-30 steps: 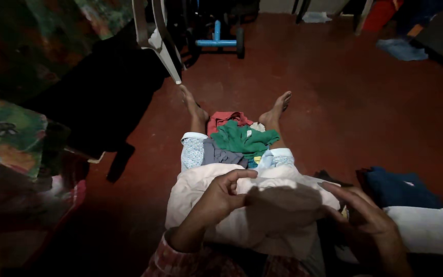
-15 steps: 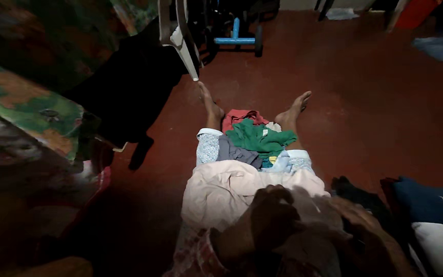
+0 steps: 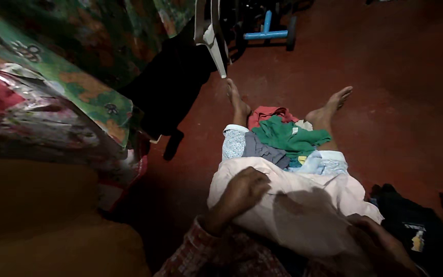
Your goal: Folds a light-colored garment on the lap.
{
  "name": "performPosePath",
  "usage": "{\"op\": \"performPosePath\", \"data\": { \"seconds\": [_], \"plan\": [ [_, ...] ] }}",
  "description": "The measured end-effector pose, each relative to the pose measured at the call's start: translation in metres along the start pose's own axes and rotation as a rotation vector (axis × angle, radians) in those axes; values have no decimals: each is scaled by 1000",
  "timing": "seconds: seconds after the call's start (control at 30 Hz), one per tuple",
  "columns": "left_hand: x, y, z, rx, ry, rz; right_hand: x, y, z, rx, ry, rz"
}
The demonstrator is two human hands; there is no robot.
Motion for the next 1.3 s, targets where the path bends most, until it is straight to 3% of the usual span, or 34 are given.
{"op": "performPosePath", "data": {
  "seconds": [0.17,0.27,0.33,0.47,0.57,0.67,0.87,1.0,1.17,1.3],
  "plan": [
    [-53,25,14,35,307,-130,26,-14,2,-95,-205,108],
    [-68,25,24,-13,374,-143,7,-14,5,-23,-285,45],
    [-73,25,30,3,333,-151,7,-5,7,68,-203,-109],
    [-79,28,38,-18,287,-91,16,22,10,47,90,-264],
    [-67,32,30,-63,184,-84,15,31,10,9,145,-311],
    [-40,27,11,-7,-44,-70,14,31,8,-2,144,-295],
    [-22,-27,-34,-574,-307,-373,1,25,15,-19,67,-256],
    [-19,-42,-50,-890,-276,-636,-17,34,19,-6,153,-226],
    [29,-28,-54,-1125,-106,-762,-39,47,21,-33,236,-249],
    [0,-48,-56,-1076,-164,-838,-43,53,23,-62,273,-220]
  ]
}}
Point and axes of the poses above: each hand's wrist, its own z-axis away from the middle knuckle, its own y-axis out of the back of the hand, x = y × z, the point moved 4 cm from there along -z, towards the middle knuckle, and after that the axes turned 1 degree about x, right-handed, at the moved point
